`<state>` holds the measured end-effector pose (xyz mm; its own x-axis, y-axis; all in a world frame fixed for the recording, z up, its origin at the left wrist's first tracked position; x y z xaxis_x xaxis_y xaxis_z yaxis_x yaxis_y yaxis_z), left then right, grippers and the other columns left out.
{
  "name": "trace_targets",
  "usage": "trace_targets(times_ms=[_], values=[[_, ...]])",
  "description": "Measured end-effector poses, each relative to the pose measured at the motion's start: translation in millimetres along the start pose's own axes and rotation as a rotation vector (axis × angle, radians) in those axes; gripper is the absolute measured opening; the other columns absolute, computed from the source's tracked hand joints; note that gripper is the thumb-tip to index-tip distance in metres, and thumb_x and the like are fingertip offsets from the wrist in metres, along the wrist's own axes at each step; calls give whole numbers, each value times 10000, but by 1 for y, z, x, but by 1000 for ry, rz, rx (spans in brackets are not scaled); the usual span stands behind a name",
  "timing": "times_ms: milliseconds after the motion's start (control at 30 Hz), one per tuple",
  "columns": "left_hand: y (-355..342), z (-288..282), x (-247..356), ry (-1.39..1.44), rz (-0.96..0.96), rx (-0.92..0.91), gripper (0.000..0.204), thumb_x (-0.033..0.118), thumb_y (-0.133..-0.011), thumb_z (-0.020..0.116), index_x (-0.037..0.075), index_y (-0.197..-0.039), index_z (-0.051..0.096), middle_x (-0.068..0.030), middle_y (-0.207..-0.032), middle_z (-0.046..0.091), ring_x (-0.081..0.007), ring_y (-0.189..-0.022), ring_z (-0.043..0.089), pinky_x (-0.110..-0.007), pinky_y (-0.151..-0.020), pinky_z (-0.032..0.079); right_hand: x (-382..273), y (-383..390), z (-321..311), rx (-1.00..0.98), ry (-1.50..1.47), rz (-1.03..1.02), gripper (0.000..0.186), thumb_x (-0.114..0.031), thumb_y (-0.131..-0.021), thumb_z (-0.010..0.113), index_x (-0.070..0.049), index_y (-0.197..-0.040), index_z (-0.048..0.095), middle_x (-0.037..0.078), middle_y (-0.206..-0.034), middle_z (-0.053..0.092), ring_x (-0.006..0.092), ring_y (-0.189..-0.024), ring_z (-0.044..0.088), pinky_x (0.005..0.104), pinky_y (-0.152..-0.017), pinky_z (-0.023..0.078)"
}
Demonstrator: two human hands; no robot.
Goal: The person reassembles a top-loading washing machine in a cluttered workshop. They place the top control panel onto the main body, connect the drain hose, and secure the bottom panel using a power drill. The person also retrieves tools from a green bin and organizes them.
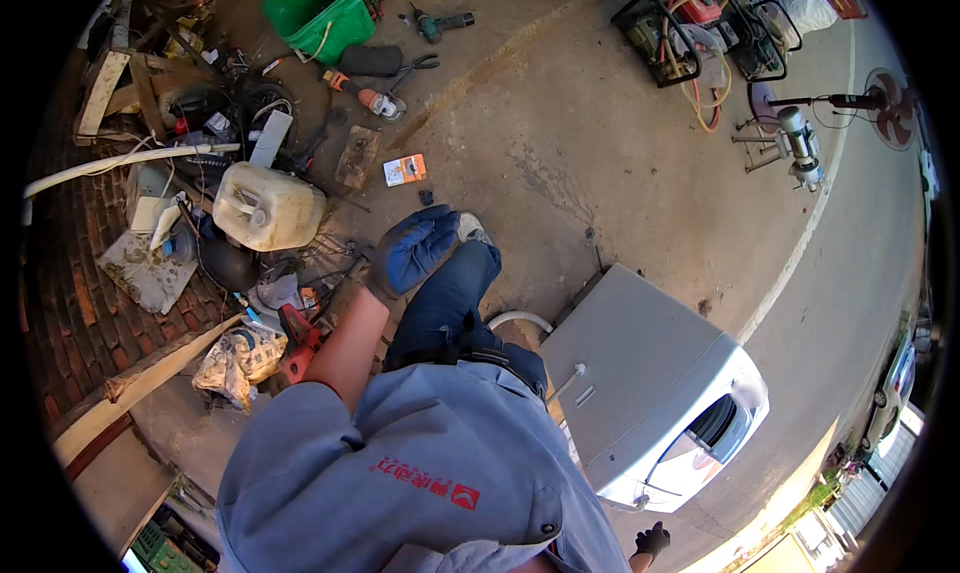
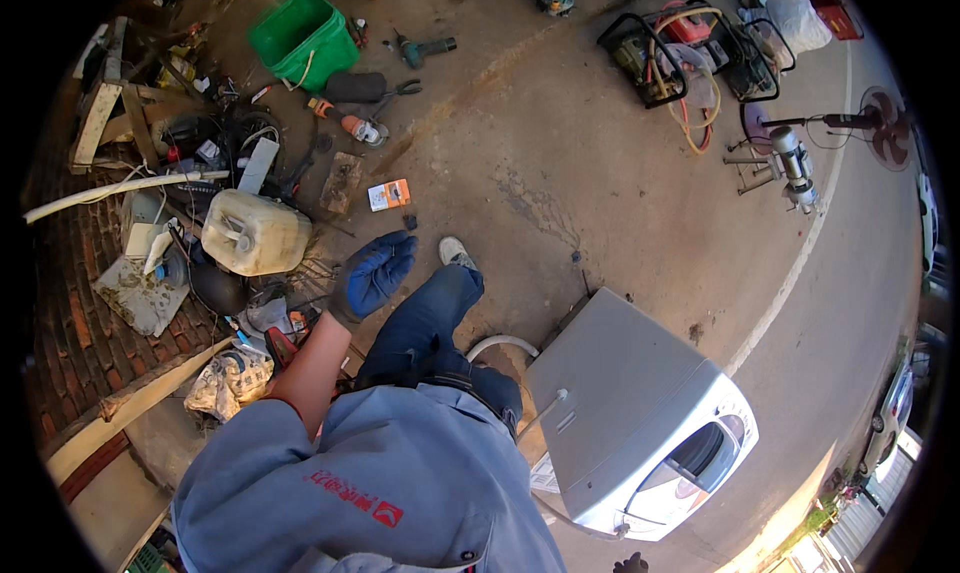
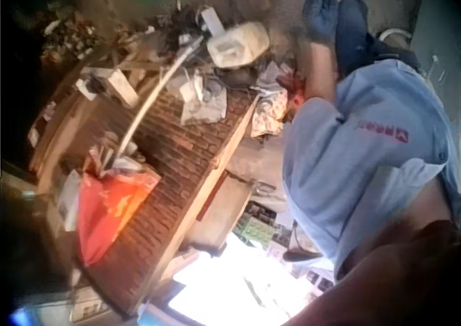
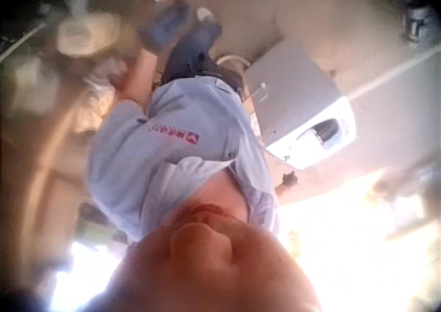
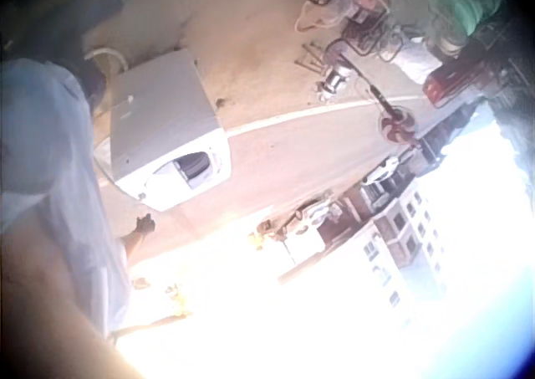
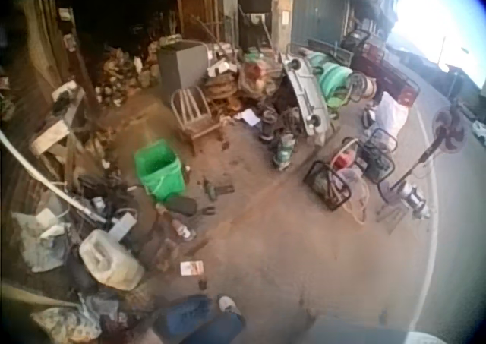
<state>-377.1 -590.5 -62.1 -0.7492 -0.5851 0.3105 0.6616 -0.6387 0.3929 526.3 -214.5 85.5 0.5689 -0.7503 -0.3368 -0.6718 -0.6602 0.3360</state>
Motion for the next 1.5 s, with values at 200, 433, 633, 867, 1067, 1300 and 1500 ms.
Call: trace_targets(times_ms=[200,433,633,867,1067,1300,1500], values=[[-57,28,74,77,-73,-1,325,66,-979,458,-40,-1281,516,-187,-1233,603,-234,-1123,613,-351,-936,530,-295,155,142,-205,-4,-528,241,-216,-921,599,15,-990,593,103,-738,598,176,-498,540,276,-383,437],[-95,8,150,-84,-50,276,288,132,-934,595,14,-1197,596,-140,-1096,669,-200,-1050,643,-303,-852,552,-584,423,481,-785,503,-1005,272,-208,-917,602,31,-1045,614,112,-797,633,152,-613,608,271,-491,522],[-103,-23,151,165,120,583,371,198,-880,667,-32,-1164,603,-102,-918,665,-187,-781,623,-292,-671,480,-657,734,831,-917,1274,-1511,471,-362,-842,640,-29,-1173,605,153,-770,702,289,-781,693,383,-747,538],[-141,-39,81,389,-38,992,417,162,-892,632,-103,-1203,546,-190,-843,671,-240,-715,645,-326,-614,516,-605,983,1214,-694,1353,-2477,820,-324,-763,705,-55,-1435,321,173,-1272,529,349,-1151,543,464,-948,442],[-216,-16,21,624,-142,1166,254,132,-884,598,-18,-1080,538,-143,-816,569,-195,-670,564,-239,-519,455,-552,1010,1331,-593,1434,-2675,830,-299,-739,713,-63,-1428,315,188,-1245,523,356,-1117,552,478,-929,448],[-249,31,-5,1053,330,940,326,133,-867,671,-104,-1082,611,-201,-873,672,-268,-734,644,-367,-673,513,-581,1029,1271,-732,1301,-2535,670,-290,-748,713,-67,-1312,429,201,-1089,604,390,-1017,598,493,-852,485],[-236,66,37,609,638,904,368,228,-868,697,-76,-1062,625,-114,-815,639,-162,-702,588,-273,-602,457,-654,1002,1117,-1290,1220,-1976,426,-213,-765,789,-12,-1105,630,53,-930,686,187,-811,637,355,-739,514]])
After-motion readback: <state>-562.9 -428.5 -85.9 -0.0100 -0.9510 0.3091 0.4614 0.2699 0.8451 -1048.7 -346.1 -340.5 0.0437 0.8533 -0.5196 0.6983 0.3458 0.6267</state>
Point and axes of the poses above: each hand's wrist, its own y-axis away from the middle knuckle, its own z-axis out of the palm, x = y × z, the point moved 7 cm from there along -y, towards the middle knuckle
